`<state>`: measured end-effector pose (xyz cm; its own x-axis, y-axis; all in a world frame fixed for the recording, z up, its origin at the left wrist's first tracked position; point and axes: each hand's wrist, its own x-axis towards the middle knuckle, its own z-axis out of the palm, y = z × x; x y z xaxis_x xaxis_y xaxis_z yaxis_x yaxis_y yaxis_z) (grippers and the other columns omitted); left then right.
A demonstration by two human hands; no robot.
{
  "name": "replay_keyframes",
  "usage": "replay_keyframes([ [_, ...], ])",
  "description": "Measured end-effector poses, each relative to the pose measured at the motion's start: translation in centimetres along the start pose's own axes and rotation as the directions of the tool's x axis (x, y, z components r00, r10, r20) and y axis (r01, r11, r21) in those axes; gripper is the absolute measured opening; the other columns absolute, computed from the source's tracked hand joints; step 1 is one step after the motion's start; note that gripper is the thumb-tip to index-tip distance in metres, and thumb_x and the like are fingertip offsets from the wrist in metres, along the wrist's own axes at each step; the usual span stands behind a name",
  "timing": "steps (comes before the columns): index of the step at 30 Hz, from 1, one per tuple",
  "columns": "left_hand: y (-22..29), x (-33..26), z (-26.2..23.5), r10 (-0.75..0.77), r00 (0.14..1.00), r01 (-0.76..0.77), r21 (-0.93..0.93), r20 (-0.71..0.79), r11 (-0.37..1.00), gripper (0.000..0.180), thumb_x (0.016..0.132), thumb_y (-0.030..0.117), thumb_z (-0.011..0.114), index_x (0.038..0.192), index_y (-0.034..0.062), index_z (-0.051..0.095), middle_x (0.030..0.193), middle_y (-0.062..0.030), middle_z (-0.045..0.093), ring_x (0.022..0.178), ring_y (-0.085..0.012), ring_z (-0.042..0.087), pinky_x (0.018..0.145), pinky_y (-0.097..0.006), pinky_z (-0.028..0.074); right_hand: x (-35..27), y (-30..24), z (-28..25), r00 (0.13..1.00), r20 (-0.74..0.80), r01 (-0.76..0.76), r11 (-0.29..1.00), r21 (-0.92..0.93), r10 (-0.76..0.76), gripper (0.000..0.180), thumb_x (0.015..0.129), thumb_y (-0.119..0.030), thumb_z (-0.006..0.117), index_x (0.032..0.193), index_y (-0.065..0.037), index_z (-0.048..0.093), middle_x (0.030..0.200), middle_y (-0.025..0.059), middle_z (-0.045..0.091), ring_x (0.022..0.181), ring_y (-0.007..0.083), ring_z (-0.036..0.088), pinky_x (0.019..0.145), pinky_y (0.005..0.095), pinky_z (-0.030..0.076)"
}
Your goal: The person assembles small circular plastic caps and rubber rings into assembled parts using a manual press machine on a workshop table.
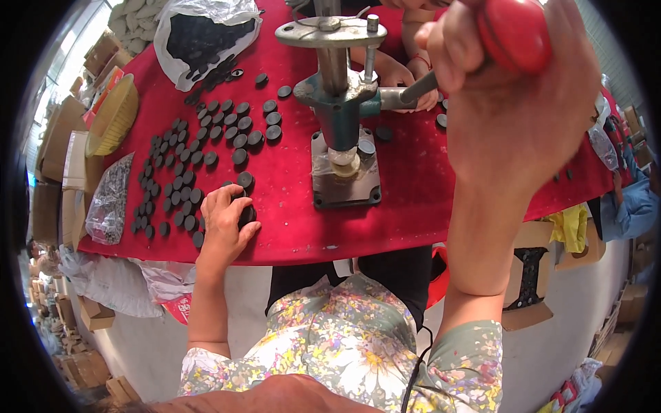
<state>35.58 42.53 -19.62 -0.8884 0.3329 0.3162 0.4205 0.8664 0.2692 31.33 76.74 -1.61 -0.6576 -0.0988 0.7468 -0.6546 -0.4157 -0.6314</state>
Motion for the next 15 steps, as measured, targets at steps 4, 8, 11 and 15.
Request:
replay_keyframes([
  [4, -0.6, -0.2, -0.8, 0.006, 0.998, -0.005, -0.014, 0.062, 1.000, 0.046, 0.061, 0.010, 0.084, 0.103, 0.0009, 0.067, 0.128, -0.0139, 0.053, 0.120, -0.0332, 0.047, 0.105, -0.046, 0.032, 1.2, 0.6, -0.8, 1.000, -0.008, -0.015, 0.998, 0.054, 0.015, 0.049, 0.102, -0.035, 0.038, 0.109, 0.008, 0.061, 0.073, 0.0049, 0.043, 0.061, 0.0142, 0.038, 0.081, 0.0381, 0.041],
  [8, -1.5, 0.0, -0.7, 0.039, 0.997, -0.038, -0.017, 0.068, 0.999, 0.044, 0.062, 0.010, 0.083, 0.102, 0.0006, 0.066, 0.127, -0.0136, 0.054, 0.119, -0.0329, 0.048, 0.104, -0.046, 0.032, 1.1, 0.6, -0.5, 0.999, -0.035, -0.029, 0.997, 0.069, 0.032, 0.049, 0.102, -0.036, 0.038, 0.108, 0.007, 0.060, 0.073, 0.0047, 0.043, 0.061, 0.0134, 0.038, 0.080, 0.0365, 0.040],
  [11, -0.7, 0.7, -0.4, 0.059, 0.998, -0.059, -0.005, 0.024, 0.998, 0.041, 0.064, 0.012, 0.082, 0.100, 0.0006, 0.066, 0.121, -0.0126, 0.057, 0.117, -0.0318, 0.050, 0.102, -0.045, 0.033, 1.2, 0.7, -0.2, 0.997, -0.061, -0.041, 0.996, 0.075, 0.045, 0.049, 0.102, -0.037, 0.039, 0.107, 0.006, 0.060, 0.073, 0.0044, 0.044, 0.061, 0.0132, 0.038, 0.079, 0.0354, 0.039],
  [15, 2.1, 3.6, 1.6, 0.131, 0.985, -0.146, -0.141, -0.110, 0.979, 0.037, 0.066, 0.017, 0.079, 0.096, 0.0014, 0.065, 0.112, -0.0114, 0.061, 0.110, -0.0304, 0.053, 0.099, -0.044, 0.035, 1.1, 0.8, -0.5, 0.998, -0.063, -0.024, 0.998, 0.064, 0.028, 0.049, 0.101, -0.038, 0.039, 0.107, 0.005, 0.060, 0.073, 0.0042, 0.044, 0.061, 0.0129, 0.038, 0.077, 0.0343, 0.038],
])
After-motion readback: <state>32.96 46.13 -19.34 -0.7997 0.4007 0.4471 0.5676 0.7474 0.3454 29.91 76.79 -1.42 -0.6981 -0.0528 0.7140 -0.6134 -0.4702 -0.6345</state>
